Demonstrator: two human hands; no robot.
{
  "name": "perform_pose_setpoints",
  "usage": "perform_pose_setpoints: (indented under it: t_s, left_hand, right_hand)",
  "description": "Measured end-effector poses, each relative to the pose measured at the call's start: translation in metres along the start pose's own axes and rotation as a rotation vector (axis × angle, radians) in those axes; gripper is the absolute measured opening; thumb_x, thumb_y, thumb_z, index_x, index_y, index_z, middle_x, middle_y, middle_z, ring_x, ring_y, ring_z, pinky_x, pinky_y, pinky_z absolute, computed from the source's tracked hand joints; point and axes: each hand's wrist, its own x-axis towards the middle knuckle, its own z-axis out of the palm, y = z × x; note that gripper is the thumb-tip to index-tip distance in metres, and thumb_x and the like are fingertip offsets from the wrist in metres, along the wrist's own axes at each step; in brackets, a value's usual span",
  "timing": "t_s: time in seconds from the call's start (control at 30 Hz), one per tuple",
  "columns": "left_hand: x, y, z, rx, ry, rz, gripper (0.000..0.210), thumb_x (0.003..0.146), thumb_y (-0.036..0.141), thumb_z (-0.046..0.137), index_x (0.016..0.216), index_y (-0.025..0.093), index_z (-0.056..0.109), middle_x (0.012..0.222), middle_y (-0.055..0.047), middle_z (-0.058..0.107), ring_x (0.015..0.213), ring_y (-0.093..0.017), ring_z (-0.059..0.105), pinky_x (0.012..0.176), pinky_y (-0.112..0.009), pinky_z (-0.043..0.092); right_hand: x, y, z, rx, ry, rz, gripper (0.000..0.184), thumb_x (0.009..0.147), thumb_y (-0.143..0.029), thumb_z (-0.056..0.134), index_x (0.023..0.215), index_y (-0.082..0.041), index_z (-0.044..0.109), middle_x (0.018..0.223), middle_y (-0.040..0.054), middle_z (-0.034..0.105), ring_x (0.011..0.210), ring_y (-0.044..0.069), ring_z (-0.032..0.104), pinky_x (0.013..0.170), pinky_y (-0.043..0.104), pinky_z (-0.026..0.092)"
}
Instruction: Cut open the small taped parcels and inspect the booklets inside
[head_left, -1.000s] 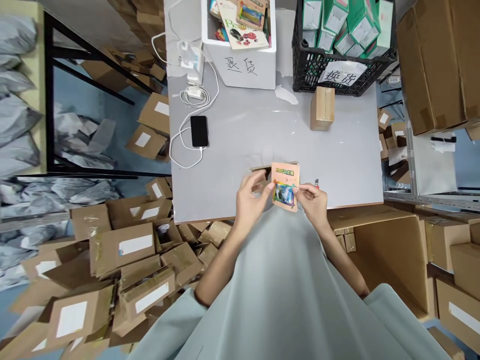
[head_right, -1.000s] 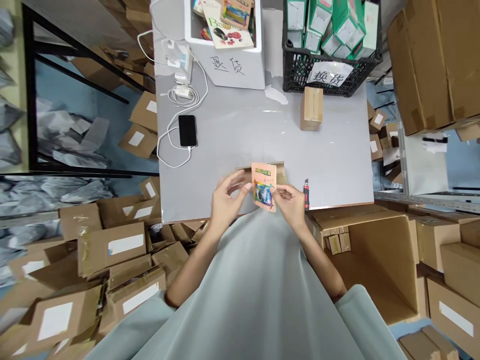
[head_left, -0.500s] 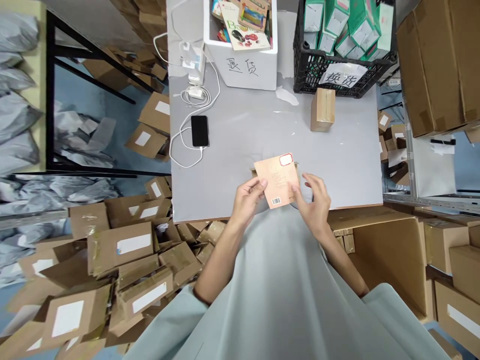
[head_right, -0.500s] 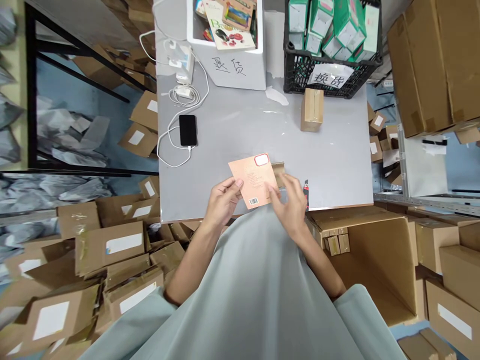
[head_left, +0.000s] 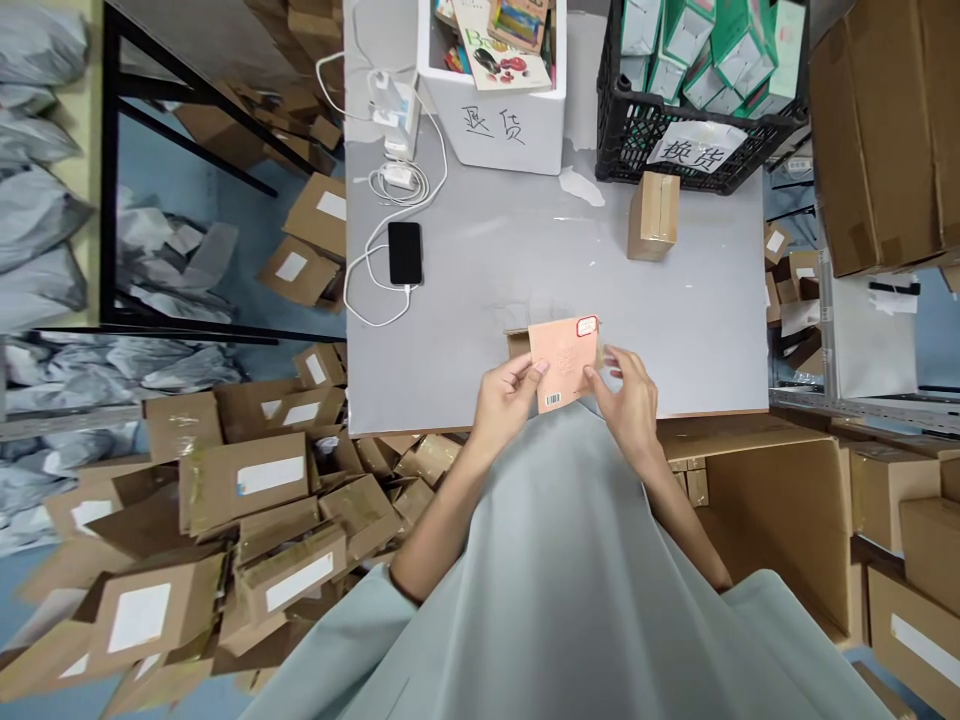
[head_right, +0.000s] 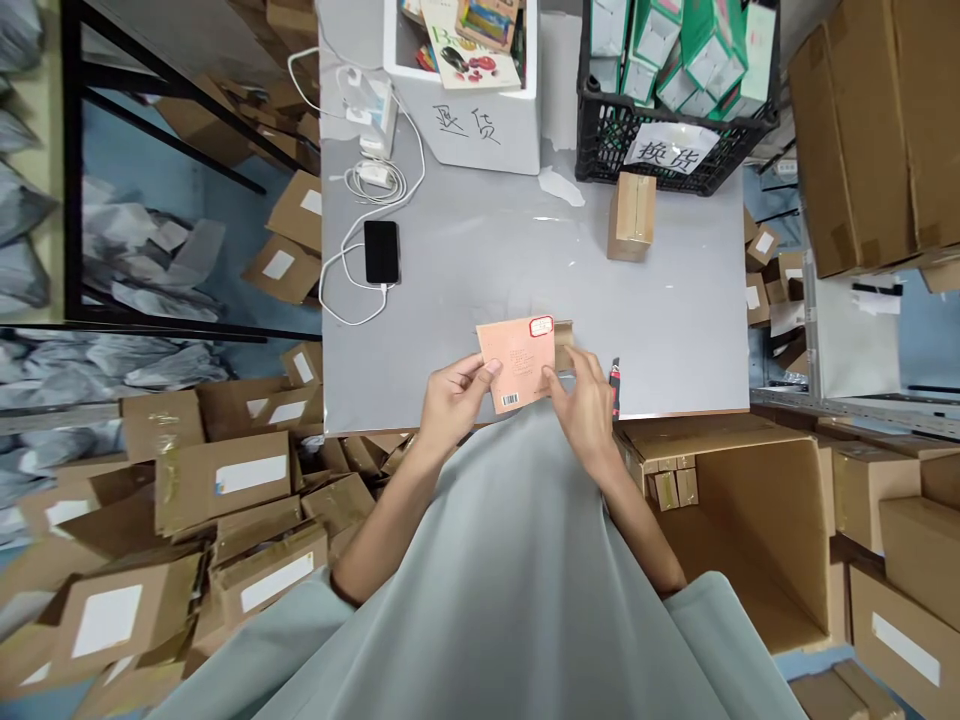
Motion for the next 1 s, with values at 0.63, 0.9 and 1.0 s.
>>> perform_pose_setpoints:
  t_s: [0.63,0.9,1.0]
  left_hand:
    - [-0.005,-0.008,-0.008,0.129,0.062,0.022,0.063,0.090,0.059,0.087,0.137,0.017,0.076,0.104,-0.010,0.086,0.097,-0.024,0.081,0.093,-0.039,0.066]
    - [-0.013,-0.012,0.009,0.219,0.015,0.246,0.038,0.096,0.054,0.082,0.120,0.025,0.079,0.155,-0.015,0.065,0.148,-0.032,0.062,0.118,-0.050,0.058]
    - [-0.010,-0.014,0.013,0.087,-0.107,0.211,0.036,0.096,0.056,0.081,0.110,0.024,0.076,0.154,-0.017,0.063,0.151,-0.033,0.060,0.119,-0.051,0.057]
  right_hand:
    - [0.001,0.010,-0.002,0.693,-0.222,0.260,0.049,0.088,-0.070,0.082,0.080,-0.024,0.068,0.071,-0.0031,0.057,0.060,0.013,0.047,0.052,0.025,0.042]
    - [-0.005,-0.001,0.006,0.681,-0.261,0.158,0.041,0.095,-0.064,0.079,0.107,-0.025,0.081,0.098,0.0032,0.078,0.089,0.022,0.072,0.077,0.032,0.063]
    - [-0.012,-0.010,0.012,0.644,-0.370,0.085,0.057,0.093,-0.063,0.082,0.139,-0.029,0.077,0.133,0.0075,0.076,0.110,0.026,0.074,0.080,0.034,0.068]
